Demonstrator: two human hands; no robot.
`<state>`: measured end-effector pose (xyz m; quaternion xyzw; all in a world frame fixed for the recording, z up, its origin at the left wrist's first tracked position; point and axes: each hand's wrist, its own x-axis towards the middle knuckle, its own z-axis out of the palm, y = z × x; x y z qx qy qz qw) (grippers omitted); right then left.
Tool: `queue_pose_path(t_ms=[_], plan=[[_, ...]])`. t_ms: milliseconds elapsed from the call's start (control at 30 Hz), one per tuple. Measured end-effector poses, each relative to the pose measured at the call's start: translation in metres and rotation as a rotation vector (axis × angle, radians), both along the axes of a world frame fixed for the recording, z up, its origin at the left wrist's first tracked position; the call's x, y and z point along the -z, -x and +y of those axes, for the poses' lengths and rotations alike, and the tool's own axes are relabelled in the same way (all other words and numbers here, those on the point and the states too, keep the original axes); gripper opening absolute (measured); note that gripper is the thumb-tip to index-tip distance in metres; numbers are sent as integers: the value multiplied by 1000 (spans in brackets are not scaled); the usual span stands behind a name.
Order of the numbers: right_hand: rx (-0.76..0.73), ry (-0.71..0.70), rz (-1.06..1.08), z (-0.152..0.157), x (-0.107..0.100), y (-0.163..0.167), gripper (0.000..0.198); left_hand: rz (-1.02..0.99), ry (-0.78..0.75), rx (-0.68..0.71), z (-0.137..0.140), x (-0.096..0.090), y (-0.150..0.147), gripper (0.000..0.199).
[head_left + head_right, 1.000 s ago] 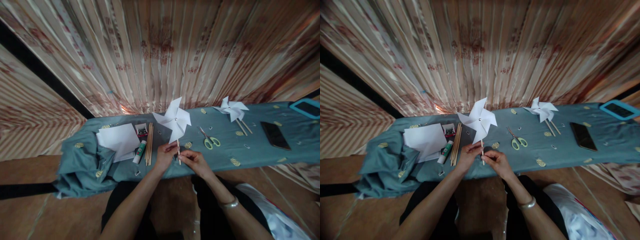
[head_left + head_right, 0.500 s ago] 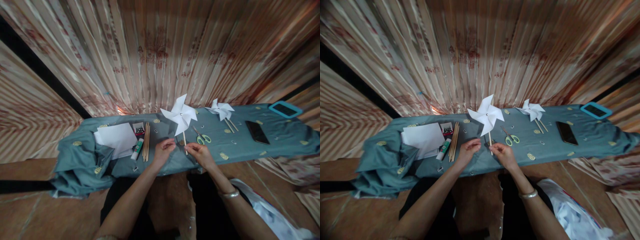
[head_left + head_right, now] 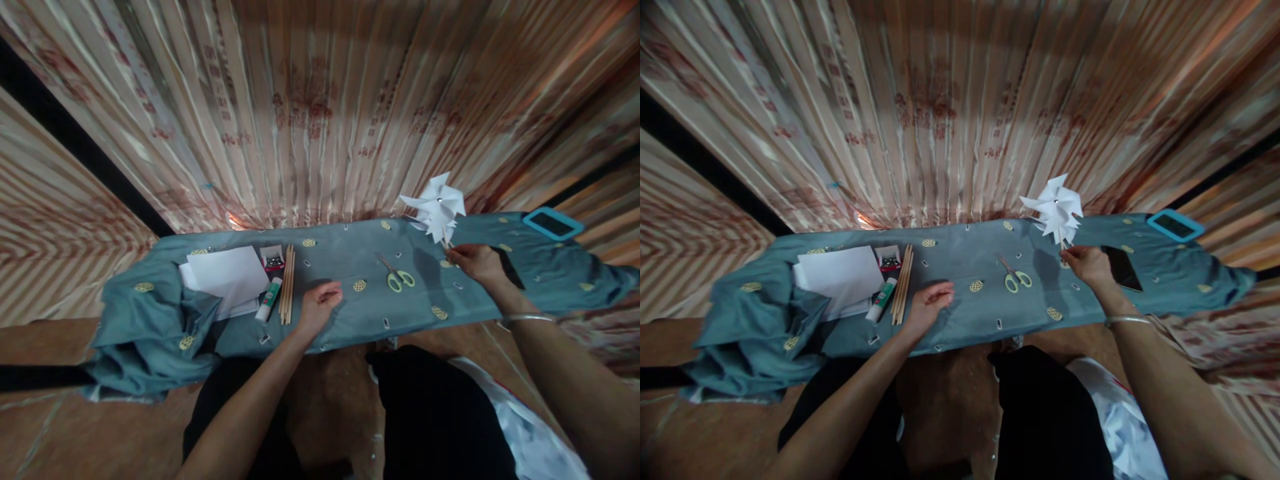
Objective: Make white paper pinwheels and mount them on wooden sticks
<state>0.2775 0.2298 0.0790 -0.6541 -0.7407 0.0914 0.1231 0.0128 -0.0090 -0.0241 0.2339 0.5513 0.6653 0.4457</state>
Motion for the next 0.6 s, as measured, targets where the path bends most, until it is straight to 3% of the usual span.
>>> queue_pose_path(t_ms=[200,600], plan=[[-1,29,-78,25,18,-11,15,16,6,10,-5,0,1,30],[-36,59,-110,51,55,-18,25,75,37,30,-12,-2,3,27]])
